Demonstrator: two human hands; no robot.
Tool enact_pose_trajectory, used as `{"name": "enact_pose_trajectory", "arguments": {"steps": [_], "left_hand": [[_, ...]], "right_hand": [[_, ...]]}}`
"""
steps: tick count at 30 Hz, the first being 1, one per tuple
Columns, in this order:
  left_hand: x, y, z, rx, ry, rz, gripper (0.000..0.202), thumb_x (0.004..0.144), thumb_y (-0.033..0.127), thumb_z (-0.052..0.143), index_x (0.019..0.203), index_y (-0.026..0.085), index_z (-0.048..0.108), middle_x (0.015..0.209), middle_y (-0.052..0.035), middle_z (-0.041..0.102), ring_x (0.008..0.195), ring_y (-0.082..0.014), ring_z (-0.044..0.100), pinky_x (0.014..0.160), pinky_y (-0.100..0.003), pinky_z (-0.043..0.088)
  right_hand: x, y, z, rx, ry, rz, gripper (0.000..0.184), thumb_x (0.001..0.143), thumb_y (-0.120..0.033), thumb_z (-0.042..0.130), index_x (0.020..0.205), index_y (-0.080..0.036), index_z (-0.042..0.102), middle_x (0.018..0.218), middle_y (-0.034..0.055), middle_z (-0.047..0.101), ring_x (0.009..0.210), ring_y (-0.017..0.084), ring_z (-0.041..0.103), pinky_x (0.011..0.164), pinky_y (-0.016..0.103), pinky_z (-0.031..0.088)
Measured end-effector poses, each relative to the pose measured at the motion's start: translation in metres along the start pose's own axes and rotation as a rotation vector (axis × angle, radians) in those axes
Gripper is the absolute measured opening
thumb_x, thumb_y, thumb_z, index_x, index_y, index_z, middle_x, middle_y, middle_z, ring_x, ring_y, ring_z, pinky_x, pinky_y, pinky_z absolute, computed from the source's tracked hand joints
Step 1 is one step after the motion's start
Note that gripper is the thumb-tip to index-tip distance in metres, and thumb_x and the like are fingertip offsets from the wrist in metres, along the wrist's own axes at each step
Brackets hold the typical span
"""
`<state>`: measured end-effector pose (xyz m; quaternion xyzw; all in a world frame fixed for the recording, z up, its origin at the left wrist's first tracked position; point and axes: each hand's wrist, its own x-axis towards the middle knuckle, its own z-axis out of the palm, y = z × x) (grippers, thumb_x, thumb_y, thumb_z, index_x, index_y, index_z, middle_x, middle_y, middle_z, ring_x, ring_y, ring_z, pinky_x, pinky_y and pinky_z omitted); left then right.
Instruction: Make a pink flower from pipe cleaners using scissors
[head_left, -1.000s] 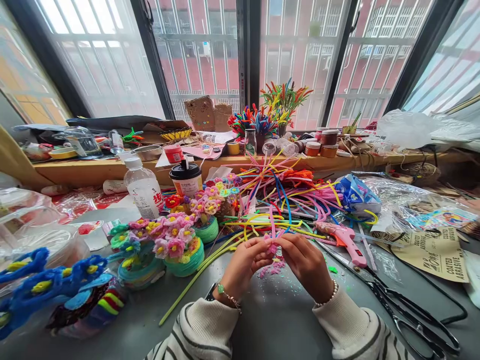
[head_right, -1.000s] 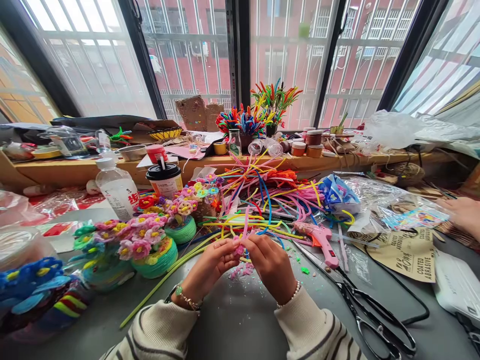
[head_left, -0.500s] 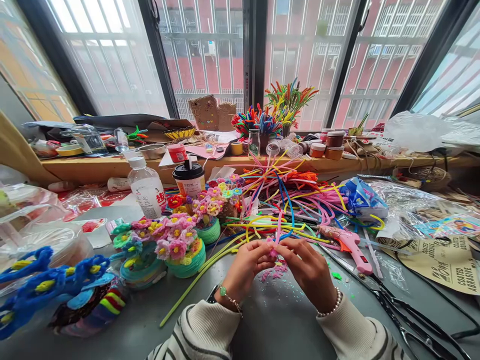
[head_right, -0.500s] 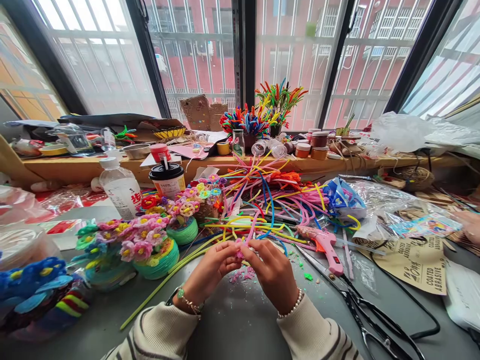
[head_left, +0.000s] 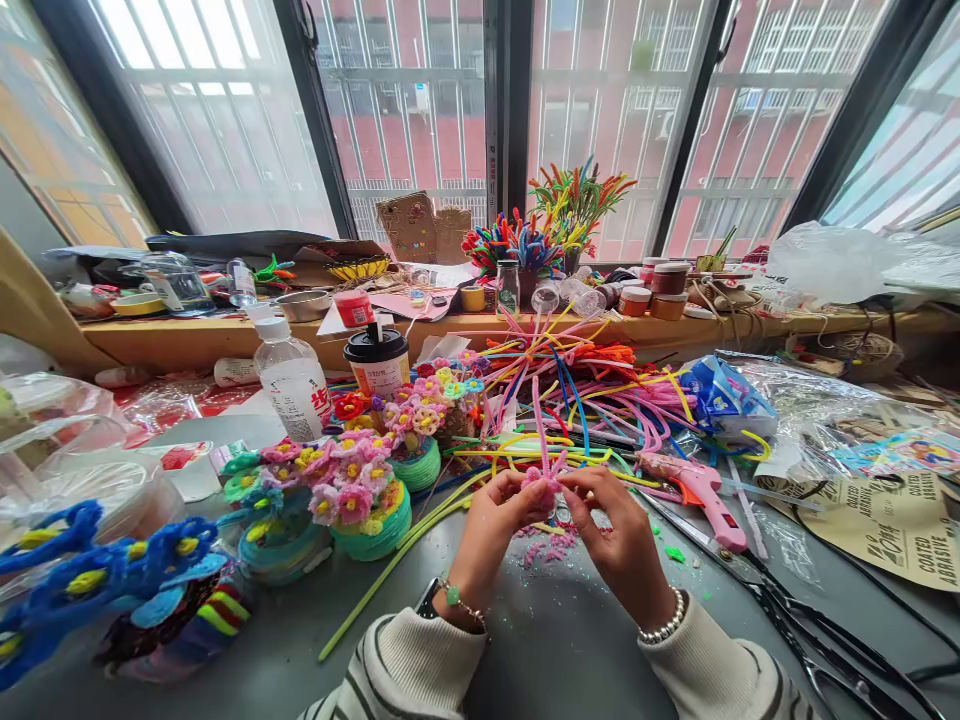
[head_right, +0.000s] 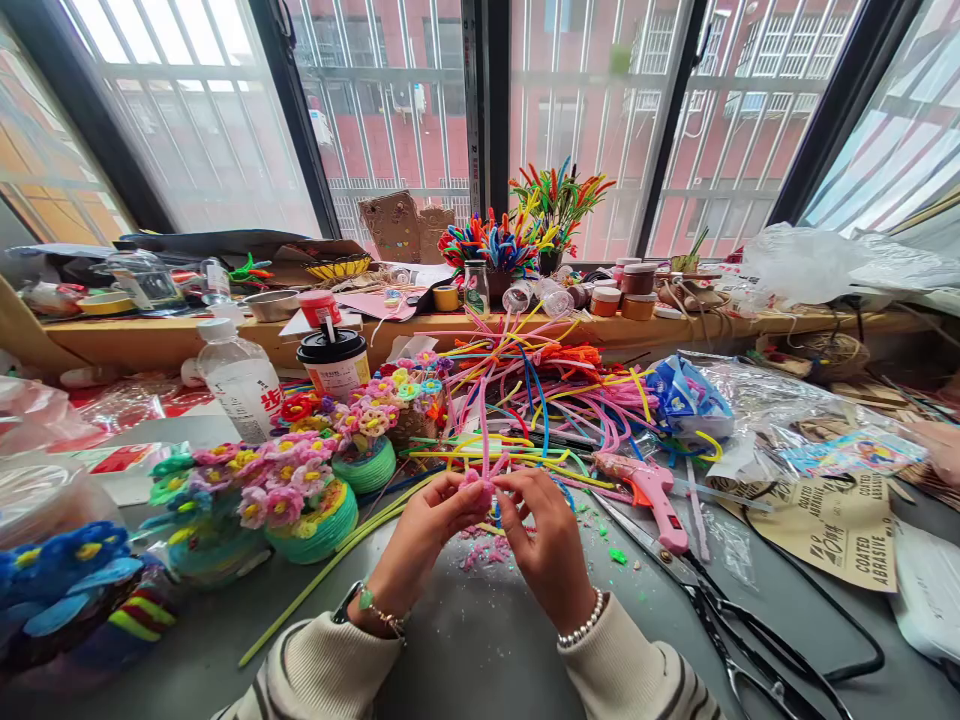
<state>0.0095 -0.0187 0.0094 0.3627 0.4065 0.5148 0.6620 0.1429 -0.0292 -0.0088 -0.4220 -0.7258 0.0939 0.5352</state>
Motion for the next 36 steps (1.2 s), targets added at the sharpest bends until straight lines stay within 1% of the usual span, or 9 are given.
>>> {"name": "enact_pose_trajectory", "arguments": {"steps": [2,4,9,13,24,29,31,33,36], "left_hand": [[0.0000,-0.0002,-0.0002,-0.003,-0.010,-0.009,0.024,0.053,0.028,0.071,0.066,0.012,0.058,0.065,-0.0025,0.063,0.062,-0.0120,0.058,0.064,-0.024,0.045],[-0.0002,-0.0002,-0.0004,-0.015,-0.010,-0.030,0.024,0.053,0.028,0.071,0.066,0.012,0.059,0.065,-0.0032,0.063,0.063,-0.0124,0.058,0.065,-0.024,0.045],[-0.0009,-0.0004,-0.0006,-0.030,-0.042,-0.072,0.022,0.057,0.029,0.068,0.069,0.011,0.063,0.068,-0.0047,0.064,0.063,-0.0120,0.058,0.063,-0.023,0.046],[-0.0004,-0.0018,-0.0014,-0.033,-0.066,-0.057,0.022,0.061,0.031,0.066,0.070,0.011,0.064,0.066,-0.0038,0.062,0.061,-0.0108,0.057,0.062,-0.022,0.046],[-0.0001,-0.0015,-0.0021,0.002,-0.033,-0.040,0.023,0.059,0.031,0.067,0.067,0.010,0.061,0.060,-0.0016,0.059,0.054,-0.0085,0.054,0.057,-0.020,0.044],[-0.0011,-0.0021,-0.0025,0.060,-0.055,-0.034,0.021,0.059,0.029,0.067,0.068,0.011,0.060,0.066,-0.0030,0.061,0.062,-0.0097,0.056,0.059,-0.020,0.043],[-0.0018,-0.0022,-0.0024,0.078,-0.056,-0.017,0.021,0.060,0.029,0.066,0.069,0.011,0.061,0.066,-0.0028,0.061,0.062,-0.0093,0.055,0.059,-0.019,0.042],[-0.0023,-0.0021,-0.0020,0.088,-0.048,0.012,0.020,0.062,0.030,0.065,0.068,0.012,0.061,0.065,-0.0017,0.060,0.060,-0.0082,0.053,0.058,-0.019,0.042],[-0.0027,-0.0017,-0.0010,0.098,-0.037,0.036,0.020,0.063,0.030,0.064,0.068,0.011,0.061,0.063,-0.0009,0.058,0.057,-0.0074,0.052,0.057,-0.019,0.042]], "right_hand": [[0.0008,-0.0015,-0.0001,0.043,-0.026,0.037,0.014,0.079,-0.020,0.045,0.087,-0.019,0.056,0.081,0.0060,0.058,0.072,0.017,0.056,0.055,0.026,0.050],[0.0010,-0.0015,-0.0004,0.053,-0.036,0.049,0.013,0.079,-0.020,0.045,0.084,-0.019,0.057,0.079,0.0054,0.059,0.070,0.016,0.056,0.056,0.027,0.050],[-0.0008,-0.0005,-0.0001,0.037,0.000,0.056,0.011,0.078,-0.018,0.046,0.082,-0.018,0.056,0.077,0.0040,0.059,0.067,0.015,0.057,0.057,0.026,0.050],[-0.0022,-0.0003,0.0006,0.039,0.022,0.039,0.012,0.078,-0.016,0.046,0.084,-0.019,0.055,0.077,0.0034,0.060,0.067,0.015,0.057,0.058,0.026,0.050],[-0.0040,0.0023,-0.0007,0.029,-0.025,-0.014,0.012,0.077,-0.013,0.048,0.083,-0.019,0.056,0.077,0.0030,0.060,0.069,0.015,0.056,0.062,0.027,0.047],[-0.0032,0.0015,-0.0011,0.026,-0.053,-0.061,0.015,0.077,-0.012,0.047,0.085,-0.020,0.057,0.079,0.0038,0.061,0.075,0.016,0.056,0.068,0.030,0.046],[-0.0024,0.0002,-0.0009,0.080,-0.057,0.002,0.014,0.077,-0.014,0.047,0.085,-0.020,0.058,0.079,0.0039,0.062,0.074,0.016,0.057,0.067,0.029,0.047],[-0.0013,-0.0016,-0.0005,0.170,-0.041,0.133,0.011,0.077,-0.020,0.049,0.085,-0.019,0.057,0.079,0.0040,0.061,0.072,0.016,0.057,0.064,0.028,0.048],[0.0007,-0.0037,-0.0006,0.301,-0.045,0.307,0.014,0.075,-0.029,0.052,0.081,-0.018,0.056,0.078,0.0041,0.059,0.071,0.016,0.057,0.060,0.026,0.049]]}}
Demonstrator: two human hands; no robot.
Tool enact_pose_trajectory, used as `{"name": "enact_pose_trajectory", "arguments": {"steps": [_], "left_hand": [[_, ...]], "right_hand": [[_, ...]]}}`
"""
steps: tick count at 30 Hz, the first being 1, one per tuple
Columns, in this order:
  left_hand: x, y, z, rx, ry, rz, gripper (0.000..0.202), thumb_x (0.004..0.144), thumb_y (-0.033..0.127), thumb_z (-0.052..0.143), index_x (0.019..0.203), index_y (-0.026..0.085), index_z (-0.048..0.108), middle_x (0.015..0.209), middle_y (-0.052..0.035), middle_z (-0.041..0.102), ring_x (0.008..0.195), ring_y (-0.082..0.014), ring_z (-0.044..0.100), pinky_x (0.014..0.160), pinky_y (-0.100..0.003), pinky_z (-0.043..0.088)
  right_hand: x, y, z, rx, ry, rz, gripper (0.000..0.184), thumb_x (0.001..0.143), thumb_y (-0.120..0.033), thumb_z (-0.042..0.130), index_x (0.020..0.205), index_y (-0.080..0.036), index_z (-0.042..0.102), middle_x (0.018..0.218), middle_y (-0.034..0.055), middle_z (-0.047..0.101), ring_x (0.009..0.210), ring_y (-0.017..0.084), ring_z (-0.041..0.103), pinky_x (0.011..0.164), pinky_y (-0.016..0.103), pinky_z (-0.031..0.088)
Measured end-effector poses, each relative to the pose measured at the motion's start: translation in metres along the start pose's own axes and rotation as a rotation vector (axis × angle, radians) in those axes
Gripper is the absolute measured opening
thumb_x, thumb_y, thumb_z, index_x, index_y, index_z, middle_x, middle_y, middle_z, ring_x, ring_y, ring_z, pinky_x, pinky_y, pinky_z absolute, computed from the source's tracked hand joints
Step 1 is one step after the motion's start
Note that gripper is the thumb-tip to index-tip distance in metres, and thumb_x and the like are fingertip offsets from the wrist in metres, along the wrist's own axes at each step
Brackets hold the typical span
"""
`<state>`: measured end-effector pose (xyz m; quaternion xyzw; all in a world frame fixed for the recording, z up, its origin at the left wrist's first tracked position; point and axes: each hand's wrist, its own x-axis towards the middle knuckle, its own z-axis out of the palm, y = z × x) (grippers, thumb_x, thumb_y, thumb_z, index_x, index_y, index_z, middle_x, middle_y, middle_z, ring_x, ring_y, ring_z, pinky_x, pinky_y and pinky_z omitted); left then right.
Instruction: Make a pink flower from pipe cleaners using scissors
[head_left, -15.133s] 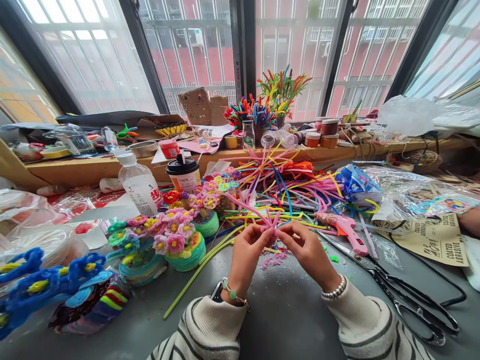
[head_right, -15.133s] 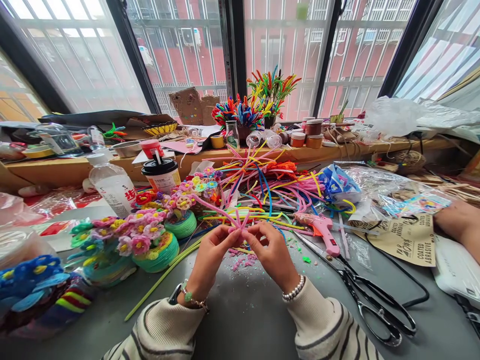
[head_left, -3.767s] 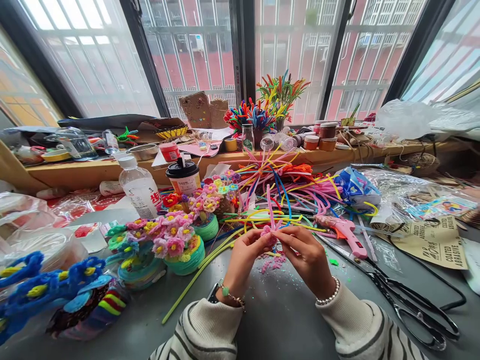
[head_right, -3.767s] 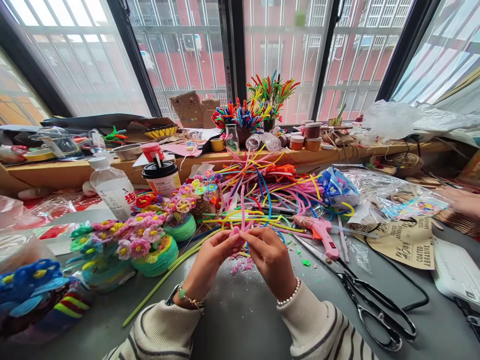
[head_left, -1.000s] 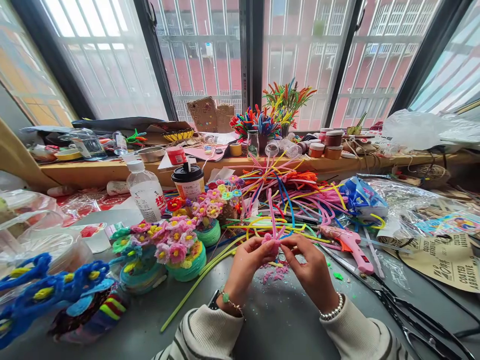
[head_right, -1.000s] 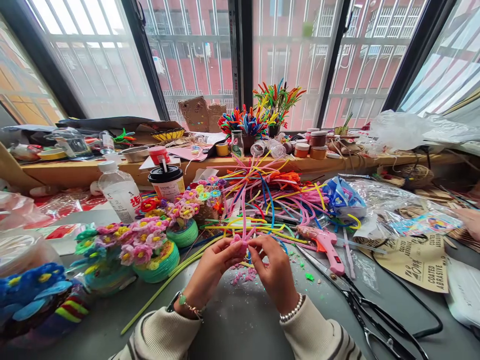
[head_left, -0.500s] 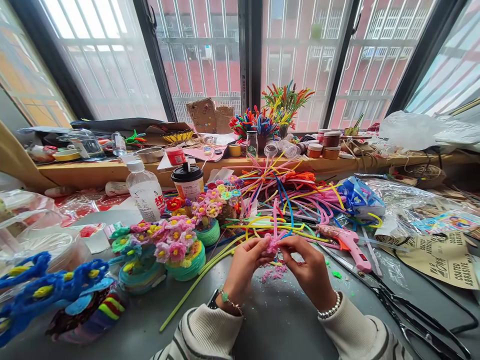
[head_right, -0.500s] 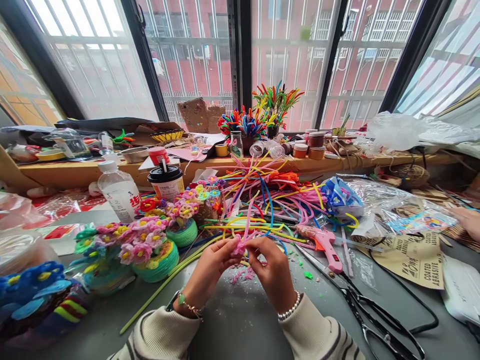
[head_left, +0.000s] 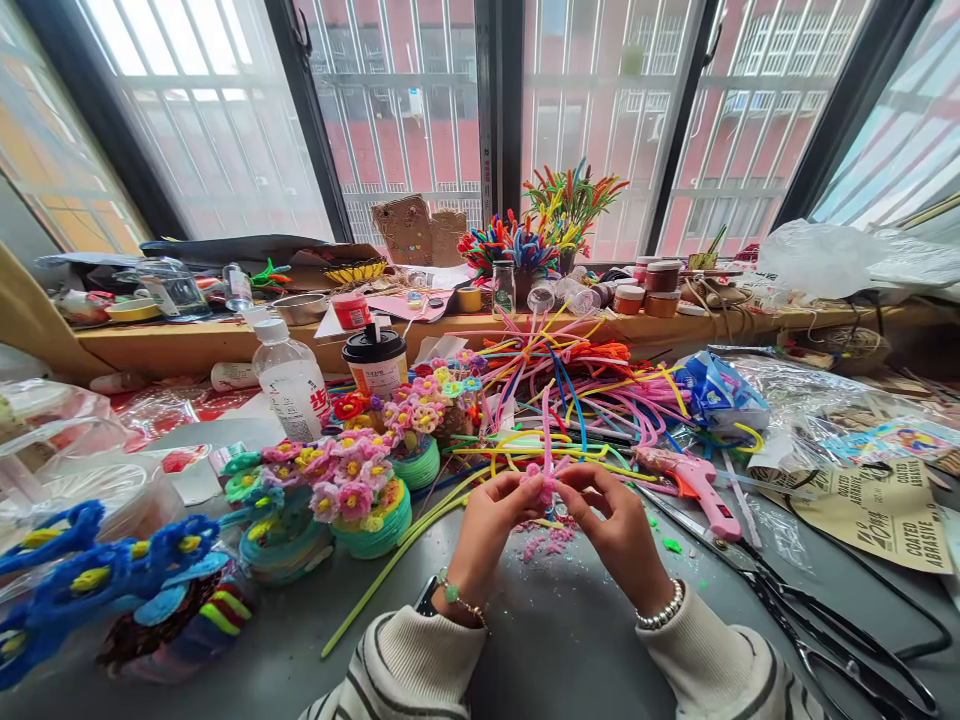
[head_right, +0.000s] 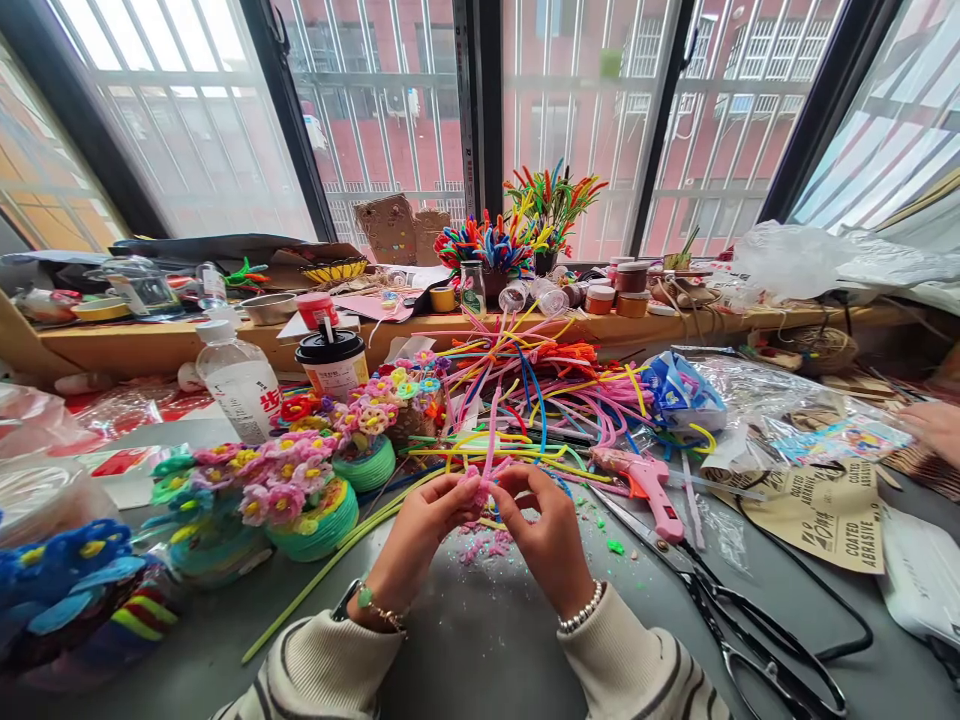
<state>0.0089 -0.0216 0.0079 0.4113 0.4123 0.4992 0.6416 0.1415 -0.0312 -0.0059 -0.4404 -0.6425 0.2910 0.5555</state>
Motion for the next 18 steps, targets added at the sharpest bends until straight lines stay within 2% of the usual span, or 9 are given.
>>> {"name": "enact_pose_trajectory", "arguments": {"steps": [5,8,11,13,18], "left_hand": [[-0.0008,0.0005,0.0010,0.052,-0.009,0.030,0.021,0.063,0.030,0.064,0.067,0.010,0.061,0.059,-0.0004,0.057,0.055,-0.0071,0.049,0.055,-0.019,0.041],[-0.0008,0.0004,0.0011,0.106,-0.021,0.073,0.021,0.063,0.030,0.063,0.069,0.010,0.061,0.059,-0.0006,0.057,0.056,-0.0083,0.050,0.055,-0.020,0.041],[-0.0001,-0.0013,0.0011,0.163,-0.013,0.117,0.021,0.063,0.031,0.063,0.070,0.011,0.060,0.065,-0.0020,0.060,0.061,-0.0109,0.053,0.059,-0.022,0.043],[0.0003,-0.0034,0.0009,0.218,-0.008,0.160,0.021,0.063,0.032,0.062,0.071,0.012,0.060,0.067,-0.0030,0.061,0.064,-0.0132,0.055,0.060,-0.024,0.044],[0.0001,-0.0068,0.0003,0.398,0.053,0.327,0.019,0.064,0.033,0.061,0.070,0.015,0.060,0.069,-0.0027,0.061,0.066,-0.0151,0.056,0.062,-0.025,0.043]], "right_hand": [[0.0026,-0.0003,-0.0006,0.149,-0.033,0.169,0.020,0.071,-0.036,0.056,0.069,-0.016,0.057,0.072,0.0018,0.054,0.066,0.014,0.051,0.054,0.022,0.043],[0.0030,0.0010,0.0000,0.334,-0.043,0.315,0.020,0.069,-0.036,0.059,0.069,-0.016,0.058,0.066,-0.0008,0.052,0.059,0.010,0.046,0.052,0.021,0.039],[0.0023,0.0014,0.0015,0.554,-0.041,0.498,0.019,0.064,-0.033,0.064,0.072,-0.016,0.061,0.071,-0.0001,0.055,0.063,0.010,0.047,0.055,0.021,0.038],[0.0014,0.0012,0.0029,0.694,-0.043,0.612,0.019,0.062,-0.031,0.066,0.073,-0.016,0.063,0.074,0.0001,0.057,0.063,0.009,0.047,0.055,0.020,0.037],[-0.0012,-0.0001,0.0069,0.955,-0.038,0.858,0.014,0.060,-0.028,0.067,0.069,-0.017,0.066,0.063,-0.0014,0.055,0.057,0.007,0.046,0.049,0.018,0.036]]}}
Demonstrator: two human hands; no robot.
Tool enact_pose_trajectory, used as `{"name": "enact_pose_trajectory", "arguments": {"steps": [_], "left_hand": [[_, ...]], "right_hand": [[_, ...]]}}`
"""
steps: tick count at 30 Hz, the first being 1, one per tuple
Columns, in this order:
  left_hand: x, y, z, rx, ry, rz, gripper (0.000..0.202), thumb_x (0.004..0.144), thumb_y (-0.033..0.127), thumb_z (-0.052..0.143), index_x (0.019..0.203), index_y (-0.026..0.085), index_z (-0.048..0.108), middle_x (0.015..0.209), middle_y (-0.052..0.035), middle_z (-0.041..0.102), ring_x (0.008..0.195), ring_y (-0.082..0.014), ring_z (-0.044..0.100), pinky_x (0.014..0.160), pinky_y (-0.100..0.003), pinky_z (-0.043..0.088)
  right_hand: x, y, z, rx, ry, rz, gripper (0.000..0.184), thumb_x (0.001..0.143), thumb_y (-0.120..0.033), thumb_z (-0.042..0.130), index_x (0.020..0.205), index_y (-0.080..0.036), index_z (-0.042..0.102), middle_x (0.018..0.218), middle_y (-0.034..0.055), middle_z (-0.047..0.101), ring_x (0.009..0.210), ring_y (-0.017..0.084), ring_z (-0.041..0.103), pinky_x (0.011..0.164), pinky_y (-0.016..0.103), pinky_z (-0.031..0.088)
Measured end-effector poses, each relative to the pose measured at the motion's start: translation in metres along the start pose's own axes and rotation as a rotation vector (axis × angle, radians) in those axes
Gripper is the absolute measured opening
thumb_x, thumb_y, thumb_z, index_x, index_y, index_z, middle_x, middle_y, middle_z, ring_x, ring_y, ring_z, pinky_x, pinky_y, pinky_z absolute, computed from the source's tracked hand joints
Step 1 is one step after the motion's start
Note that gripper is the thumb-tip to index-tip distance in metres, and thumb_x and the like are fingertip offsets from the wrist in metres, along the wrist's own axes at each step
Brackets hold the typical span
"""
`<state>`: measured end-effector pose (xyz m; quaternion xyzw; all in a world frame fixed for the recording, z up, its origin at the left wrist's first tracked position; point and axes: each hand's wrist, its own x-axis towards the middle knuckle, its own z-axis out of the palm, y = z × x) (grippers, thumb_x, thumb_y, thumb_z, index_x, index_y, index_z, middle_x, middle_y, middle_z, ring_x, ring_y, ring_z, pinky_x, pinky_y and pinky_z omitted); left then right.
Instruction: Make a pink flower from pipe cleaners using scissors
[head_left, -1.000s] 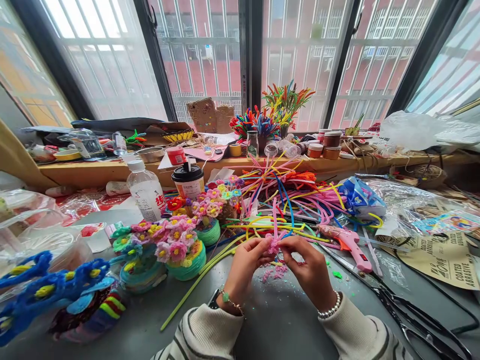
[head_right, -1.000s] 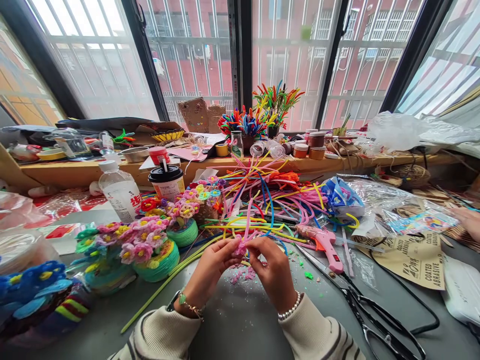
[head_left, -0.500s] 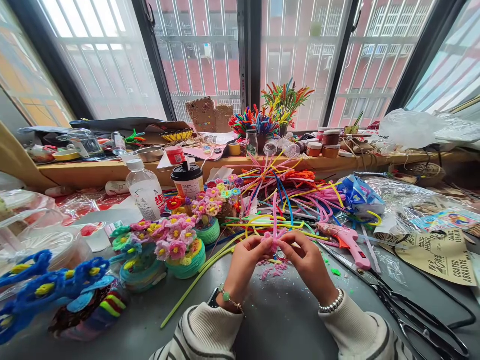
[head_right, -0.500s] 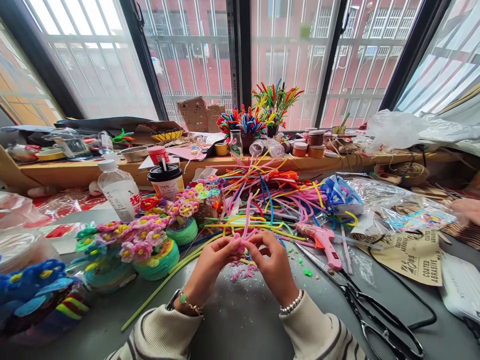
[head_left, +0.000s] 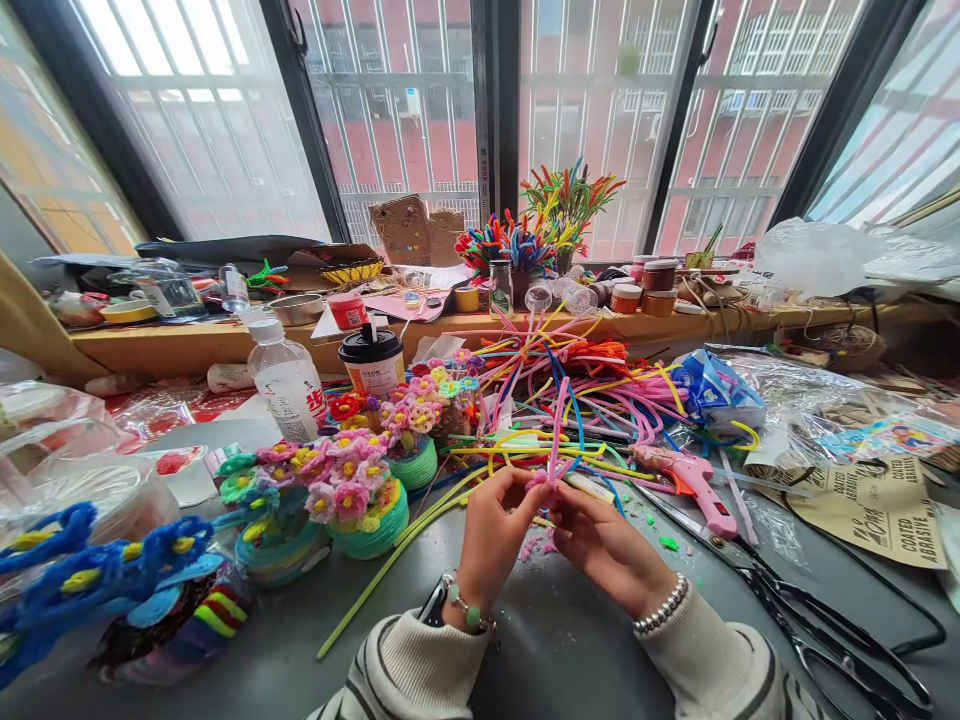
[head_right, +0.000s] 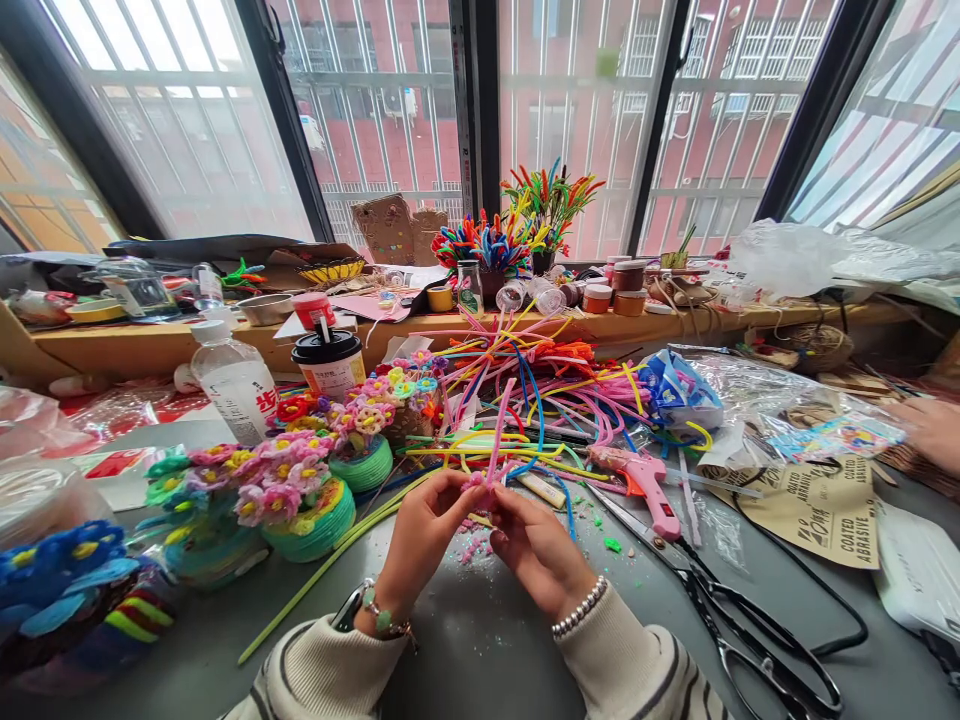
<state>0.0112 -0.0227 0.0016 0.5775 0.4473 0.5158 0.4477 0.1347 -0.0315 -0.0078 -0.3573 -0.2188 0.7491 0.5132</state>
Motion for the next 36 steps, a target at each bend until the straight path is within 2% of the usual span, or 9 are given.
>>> {"name": "enact_pose_trajectory", "arguments": {"steps": [3,5,8,11,13,15,22,32,36], "left_hand": [[0.001,0.001,-0.002,-0.074,-0.007,-0.047,0.019,0.064,0.032,0.061,0.071,0.015,0.060,0.068,-0.0020,0.061,0.066,-0.0143,0.055,0.062,-0.024,0.043],[0.003,0.002,-0.003,-0.192,-0.034,-0.146,0.019,0.063,0.032,0.062,0.069,0.014,0.060,0.065,-0.0006,0.059,0.061,-0.0120,0.054,0.059,-0.023,0.043],[0.005,0.003,-0.005,-0.348,-0.055,-0.297,0.019,0.060,0.030,0.065,0.066,0.012,0.060,0.062,0.0006,0.057,0.057,-0.0086,0.051,0.058,-0.021,0.043],[0.006,0.004,-0.005,-0.424,-0.065,-0.377,0.021,0.058,0.029,0.068,0.065,0.011,0.061,0.062,-0.0001,0.057,0.055,-0.0077,0.052,0.058,-0.021,0.043],[0.005,0.004,-0.005,-0.436,-0.085,-0.398,0.021,0.056,0.029,0.069,0.064,0.011,0.061,0.061,-0.0004,0.057,0.054,-0.0074,0.051,0.057,-0.020,0.043],[0.005,0.004,-0.005,-0.441,-0.102,-0.413,0.022,0.055,0.029,0.069,0.063,0.010,0.061,0.061,-0.0007,0.057,0.053,-0.0076,0.052,0.056,-0.020,0.043],[0.005,0.004,-0.005,-0.429,-0.095,-0.421,0.023,0.054,0.030,0.070,0.062,0.011,0.060,0.059,-0.0004,0.057,0.053,-0.0081,0.053,0.056,-0.021,0.042],[0.005,0.000,-0.005,-0.329,-0.077,-0.327,0.020,0.060,0.031,0.065,0.063,0.012,0.058,0.057,0.0018,0.055,0.052,-0.0068,0.050,0.055,-0.020,0.041],[0.004,-0.001,-0.004,-0.233,-0.055,-0.231,0.021,0.062,0.033,0.063,0.065,0.012,0.056,0.058,0.0014,0.054,0.054,-0.0088,0.050,0.056,-0.022,0.042]], "right_hand": [[-0.002,-0.001,0.001,-0.065,-0.029,-0.046,0.016,0.064,-0.030,0.063,0.075,-0.018,0.065,0.071,0.0005,0.057,0.062,0.009,0.048,0.050,0.019,0.037],[-0.004,-0.004,0.001,-0.275,-0.020,-0.202,0.015,0.069,-0.030,0.058,0.077,-0.018,0.063,0.076,0.0015,0.057,0.067,0.012,0.050,0.054,0.021,0.039],[-0.005,-0.010,-0.002,-0.770,0.045,-0.622,0.012,0.074,-0.027,0.053,0.076,-0.018,0.060,0.079,0.0035,0.054,0.073,0.015,0.050,0.060,0.025,0.041],[-0.003,-0.012,-0.007,-1.194,0.089,-1.089,0.013,0.075,-0.019,0.051,0.085,-0.018,0.058,0.083,0.0053,0.051,0.078,0.018,0.050,0.066,0.029,0.042],[-0.001,-0.012,-0.011,-1.374,0.091,-1.295,0.018,0.076,-0.015,0.049,0.091,-0.019,0.057,0.083,0.0057,0.051,0.080,0.018,0.049,0.070,0.031,0.043],[0.000,-0.012,-0.014,-1.501,0.070,-1.406,0.020,0.077,-0.011,0.048,0.093,-0.020,0.056,0.081,0.0055,0.052,0.078,0.017,0.050,0.070,0.031,0.044],[0.000,-0.014,-0.018,-1.733,0.037,-1.495,0.025,0.079,-0.009,0.044,0.097,-0.023,0.057,0.082,0.0060,0.057,0.074,0.017,0.052,0.065,0.029,0.045],[0.000,-0.010,-0.016,-1.805,0.042,-1.536,0.020,0.080,-0.012,0.047,0.096,-0.018,0.056,0.082,0.0064,0.061,0.075,0.018,0.055,0.066,0.030,0.044],[0.002,-0.009,-0.013,-1.797,0.082,-1.567,0.015,0.079,-0.013,0.048,0.091,-0.015,0.057,0.080,0.0070,0.062,0.073,0.018,0.054,0.066,0.031,0.044]]}}
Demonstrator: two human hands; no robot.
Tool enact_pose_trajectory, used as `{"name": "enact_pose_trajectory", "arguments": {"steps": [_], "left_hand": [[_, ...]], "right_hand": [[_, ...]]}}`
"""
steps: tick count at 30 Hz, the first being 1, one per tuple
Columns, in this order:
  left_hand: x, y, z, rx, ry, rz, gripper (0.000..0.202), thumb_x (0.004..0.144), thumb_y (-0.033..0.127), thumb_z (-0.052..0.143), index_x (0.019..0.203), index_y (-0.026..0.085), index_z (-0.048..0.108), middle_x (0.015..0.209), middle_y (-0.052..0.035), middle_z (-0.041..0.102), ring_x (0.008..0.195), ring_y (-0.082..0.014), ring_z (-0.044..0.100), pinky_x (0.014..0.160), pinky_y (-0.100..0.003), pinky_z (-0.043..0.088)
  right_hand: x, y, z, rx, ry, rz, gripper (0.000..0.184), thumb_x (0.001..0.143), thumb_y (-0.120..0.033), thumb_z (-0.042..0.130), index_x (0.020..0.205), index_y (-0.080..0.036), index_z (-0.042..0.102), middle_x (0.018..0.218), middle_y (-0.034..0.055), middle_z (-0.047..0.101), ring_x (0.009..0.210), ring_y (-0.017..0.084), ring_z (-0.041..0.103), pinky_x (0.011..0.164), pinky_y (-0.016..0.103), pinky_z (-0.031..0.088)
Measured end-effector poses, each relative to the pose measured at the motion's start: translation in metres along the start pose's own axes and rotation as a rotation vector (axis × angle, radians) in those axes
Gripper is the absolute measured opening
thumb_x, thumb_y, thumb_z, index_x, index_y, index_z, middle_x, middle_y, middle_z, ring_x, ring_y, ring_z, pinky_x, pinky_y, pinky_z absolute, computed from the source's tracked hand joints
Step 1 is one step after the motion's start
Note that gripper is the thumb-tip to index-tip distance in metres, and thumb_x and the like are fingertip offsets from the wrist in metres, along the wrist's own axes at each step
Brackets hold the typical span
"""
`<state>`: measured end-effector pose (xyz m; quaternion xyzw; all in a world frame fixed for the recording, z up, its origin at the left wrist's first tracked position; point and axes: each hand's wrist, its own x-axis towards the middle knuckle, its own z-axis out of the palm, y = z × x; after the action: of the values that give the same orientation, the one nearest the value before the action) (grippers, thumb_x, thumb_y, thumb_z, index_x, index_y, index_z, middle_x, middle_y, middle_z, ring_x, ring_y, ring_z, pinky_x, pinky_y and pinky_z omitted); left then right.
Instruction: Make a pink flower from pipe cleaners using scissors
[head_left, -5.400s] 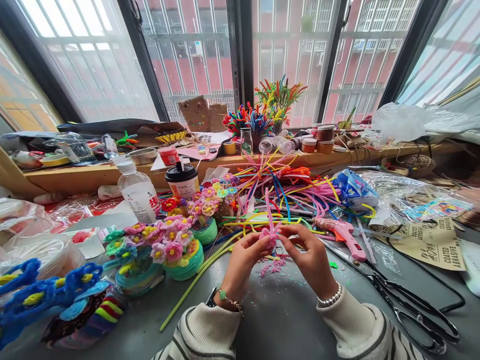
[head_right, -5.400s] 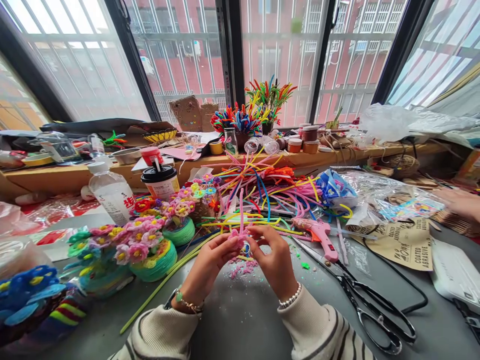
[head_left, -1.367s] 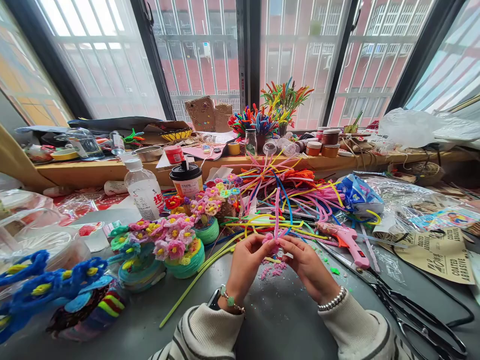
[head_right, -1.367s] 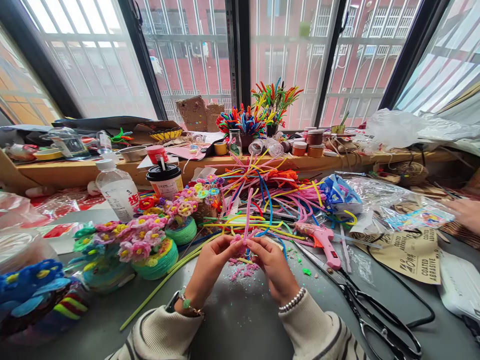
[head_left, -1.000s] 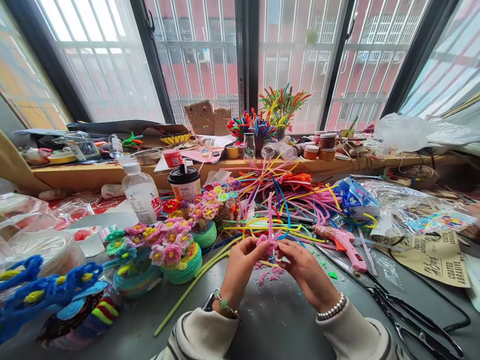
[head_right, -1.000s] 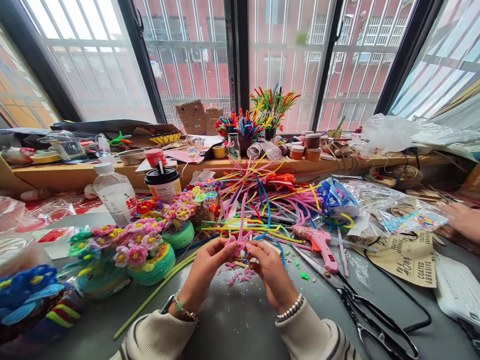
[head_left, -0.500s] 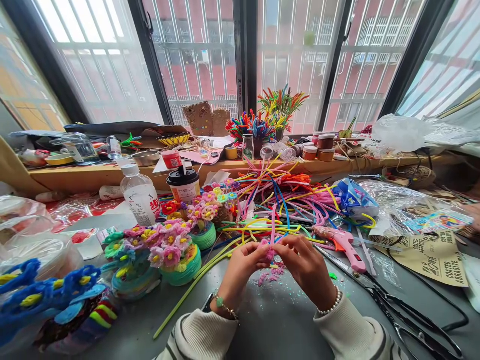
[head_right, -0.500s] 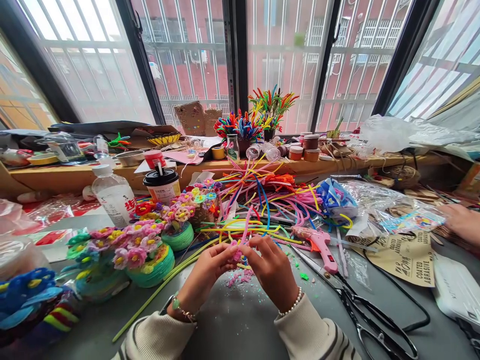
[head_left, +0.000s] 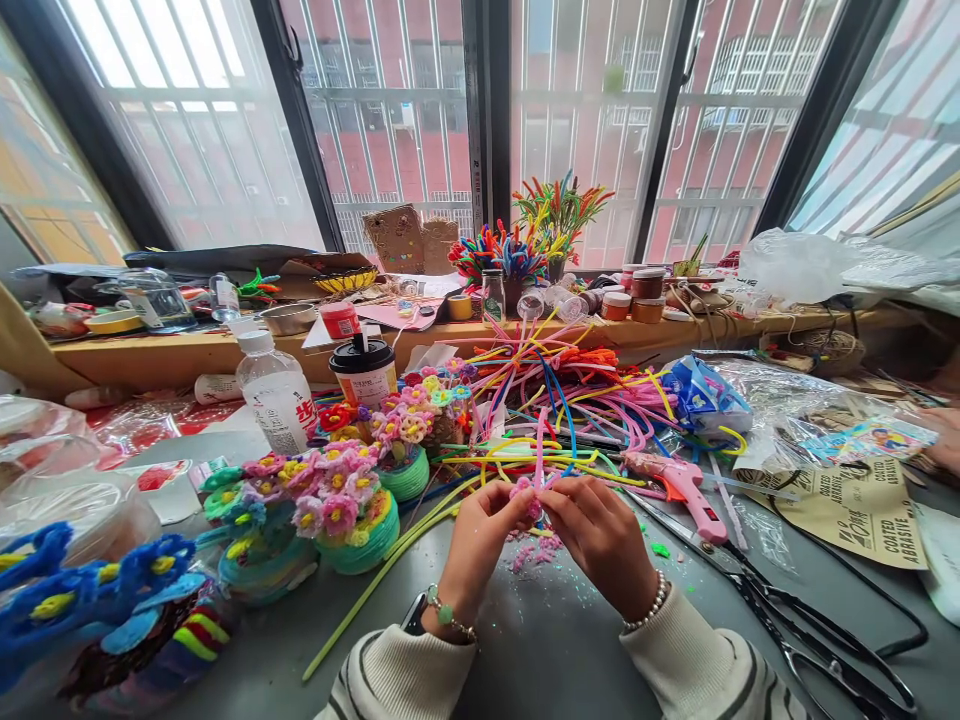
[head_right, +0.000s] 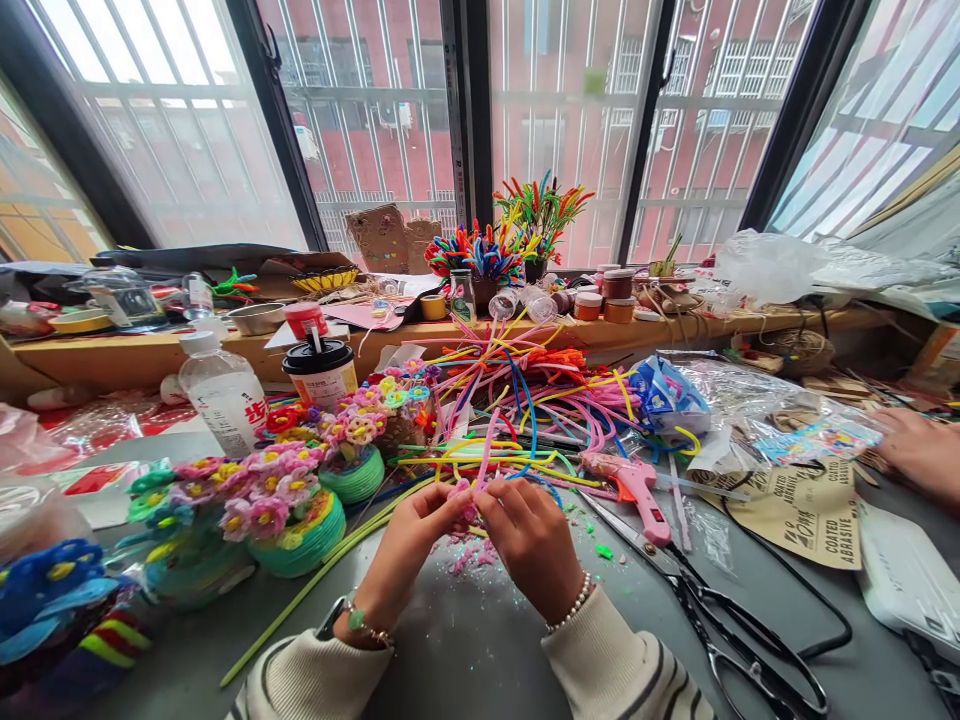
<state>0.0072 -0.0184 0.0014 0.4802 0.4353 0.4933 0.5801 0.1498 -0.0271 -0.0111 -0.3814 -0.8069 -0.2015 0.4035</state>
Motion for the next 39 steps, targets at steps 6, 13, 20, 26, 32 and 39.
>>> {"name": "enact_pose_trajectory", "arguments": {"steps": [6,13,20,26,32,39], "left_hand": [[-0.003,-0.002,0.004,0.310,0.097,0.261,0.018,0.069,0.033,0.055,0.071,0.015,0.056,0.066,-0.0026,0.059,0.063,-0.0141,0.054,0.060,-0.025,0.043],[-0.008,-0.004,0.007,0.663,0.229,0.549,0.011,0.072,0.028,0.051,0.070,0.019,0.057,0.067,-0.0023,0.058,0.062,-0.0145,0.054,0.059,-0.025,0.041],[-0.010,-0.005,0.008,0.900,0.247,0.662,0.009,0.076,0.022,0.046,0.072,0.018,0.053,0.071,-0.0033,0.057,0.067,-0.0146,0.053,0.062,-0.025,0.041],[-0.008,-0.007,0.005,0.959,0.160,0.779,0.012,0.078,0.018,0.042,0.079,0.019,0.054,0.077,-0.0052,0.059,0.074,-0.0154,0.054,0.067,-0.027,0.042],[-0.006,-0.003,0.001,0.919,-0.012,0.802,0.014,0.079,0.019,0.042,0.082,0.020,0.056,0.081,-0.0063,0.060,0.079,-0.0160,0.054,0.072,-0.027,0.041],[-0.009,0.006,0.004,0.558,0.029,0.558,0.010,0.073,0.026,0.051,0.072,0.018,0.057,0.070,-0.0030,0.060,0.067,-0.0143,0.055,0.064,-0.024,0.043]], "right_hand": [[0.004,-0.008,0.002,0.055,0.033,0.111,0.013,0.079,-0.014,0.046,0.083,-0.014,0.058,0.075,0.0073,0.060,0.072,0.017,0.054,0.066,0.030,0.044],[0.001,-0.013,0.006,0.109,0.027,0.237,0.013,0.080,-0.016,0.042,0.078,-0.015,0.055,0.071,0.0066,0.056,0.069,0.018,0.052,0.063,0.030,0.044],[0.001,-0.019,0.010,0.281,0.006,0.436,0.012,0.079,-0.016,0.042,0.075,-0.016,0.054,0.071,0.0051,0.053,0.068,0.017,0.050,0.061,0.028,0.042],[0.008,-0.013,0.002,0.672,-0.075,0.713,0.012,0.075,-0.023,0.050,0.066,-0.017,0.055,0.066,0.0019,0.052,0.057,0.013,0.046,0.052,0.024,0.037],[0.012,0.001,-0.007,1.265,-0.298,1.140,0.013,0.063,-0.028,0.061,0.060,-0.016,0.058,0.050,-0.0044,0.043,0.048,0.008,0.036,0.045,0.021,0.028],[0.011,0.005,-0.011,1.570,-0.369,1.261,0.011,0.064,-0.025,0.062,0.063,-0.015,0.059,0.052,-0.0057,0.040,0.048,0.005,0.033,0.045,0.018,0.026]]}}
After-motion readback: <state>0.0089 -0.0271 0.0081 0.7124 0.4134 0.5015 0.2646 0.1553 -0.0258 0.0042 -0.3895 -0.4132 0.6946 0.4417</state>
